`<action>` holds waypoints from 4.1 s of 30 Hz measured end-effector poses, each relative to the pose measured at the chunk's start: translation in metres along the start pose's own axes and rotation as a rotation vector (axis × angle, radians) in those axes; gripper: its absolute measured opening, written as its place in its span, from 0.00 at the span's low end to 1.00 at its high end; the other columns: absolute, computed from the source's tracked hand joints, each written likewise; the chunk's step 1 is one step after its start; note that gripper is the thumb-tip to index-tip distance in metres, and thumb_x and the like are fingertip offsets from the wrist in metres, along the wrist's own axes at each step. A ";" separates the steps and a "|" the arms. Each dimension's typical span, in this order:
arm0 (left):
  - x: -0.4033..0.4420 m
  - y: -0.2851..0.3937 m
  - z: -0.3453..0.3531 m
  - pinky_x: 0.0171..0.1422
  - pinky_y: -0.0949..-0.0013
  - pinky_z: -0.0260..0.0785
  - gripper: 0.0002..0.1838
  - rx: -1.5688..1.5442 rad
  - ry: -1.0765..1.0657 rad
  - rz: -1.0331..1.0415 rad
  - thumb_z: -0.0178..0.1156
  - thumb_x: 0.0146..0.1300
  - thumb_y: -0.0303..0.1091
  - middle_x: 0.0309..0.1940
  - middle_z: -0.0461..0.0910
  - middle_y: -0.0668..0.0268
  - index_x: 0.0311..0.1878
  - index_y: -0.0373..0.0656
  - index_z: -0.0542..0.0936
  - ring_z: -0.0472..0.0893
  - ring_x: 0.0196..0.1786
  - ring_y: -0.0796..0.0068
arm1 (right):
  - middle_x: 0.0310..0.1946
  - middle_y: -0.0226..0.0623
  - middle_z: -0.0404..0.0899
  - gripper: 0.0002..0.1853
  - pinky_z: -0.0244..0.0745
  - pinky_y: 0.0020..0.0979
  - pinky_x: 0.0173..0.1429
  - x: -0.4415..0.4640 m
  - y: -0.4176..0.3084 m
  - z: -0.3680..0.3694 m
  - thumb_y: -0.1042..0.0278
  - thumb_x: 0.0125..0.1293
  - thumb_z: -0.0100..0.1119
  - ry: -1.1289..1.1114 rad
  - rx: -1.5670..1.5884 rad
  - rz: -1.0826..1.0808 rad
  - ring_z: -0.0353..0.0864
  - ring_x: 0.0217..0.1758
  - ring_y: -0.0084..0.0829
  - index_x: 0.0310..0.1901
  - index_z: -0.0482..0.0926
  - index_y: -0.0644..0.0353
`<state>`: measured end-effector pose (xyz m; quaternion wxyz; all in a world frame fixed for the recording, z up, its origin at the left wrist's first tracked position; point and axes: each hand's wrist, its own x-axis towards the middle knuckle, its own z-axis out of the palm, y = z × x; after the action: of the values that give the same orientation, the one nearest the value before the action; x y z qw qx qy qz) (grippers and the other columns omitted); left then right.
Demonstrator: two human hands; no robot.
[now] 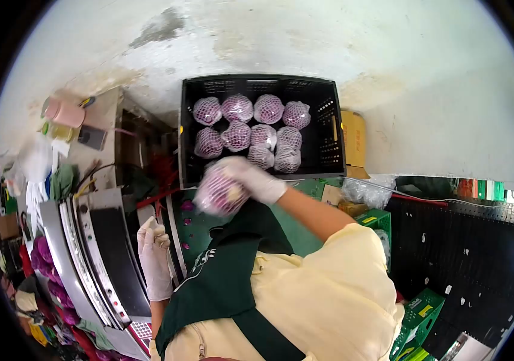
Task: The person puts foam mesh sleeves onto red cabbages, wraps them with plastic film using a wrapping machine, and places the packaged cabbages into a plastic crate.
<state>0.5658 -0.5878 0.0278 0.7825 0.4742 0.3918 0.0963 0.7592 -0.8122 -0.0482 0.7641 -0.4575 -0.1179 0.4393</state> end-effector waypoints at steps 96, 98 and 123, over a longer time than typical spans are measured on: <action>-0.240 0.041 -0.537 0.76 0.56 0.47 0.61 0.912 1.152 0.642 0.75 0.41 0.53 0.71 0.52 0.37 0.75 0.43 0.51 0.54 0.73 0.36 | 0.55 0.58 0.76 0.22 0.73 0.42 0.61 0.218 0.156 0.254 0.59 0.68 0.52 0.733 -1.312 -0.367 0.76 0.56 0.51 0.55 0.75 0.69; -0.259 0.037 -0.551 0.78 0.58 0.43 0.42 0.775 1.327 0.741 0.66 0.55 0.47 0.68 0.58 0.39 0.68 0.34 0.63 0.54 0.74 0.44 | 0.54 0.57 0.76 0.22 0.73 0.42 0.61 0.222 0.158 0.246 0.59 0.68 0.52 0.696 -1.338 -0.378 0.76 0.56 0.52 0.55 0.75 0.69; -0.323 0.060 -0.472 0.47 0.73 0.68 0.24 0.187 1.932 0.858 0.42 0.73 0.36 0.11 0.75 0.67 0.33 0.33 0.86 0.70 0.18 0.81 | 0.56 0.58 0.73 0.27 0.68 0.48 0.63 0.220 0.158 0.227 0.53 0.70 0.51 0.559 -1.470 -0.422 0.72 0.60 0.56 0.58 0.72 0.70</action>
<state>0.0284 -0.4099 0.1306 -0.0002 0.3533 0.6532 0.6697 0.6668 -0.4748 -0.0987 0.3366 -0.9030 -0.2650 -0.0341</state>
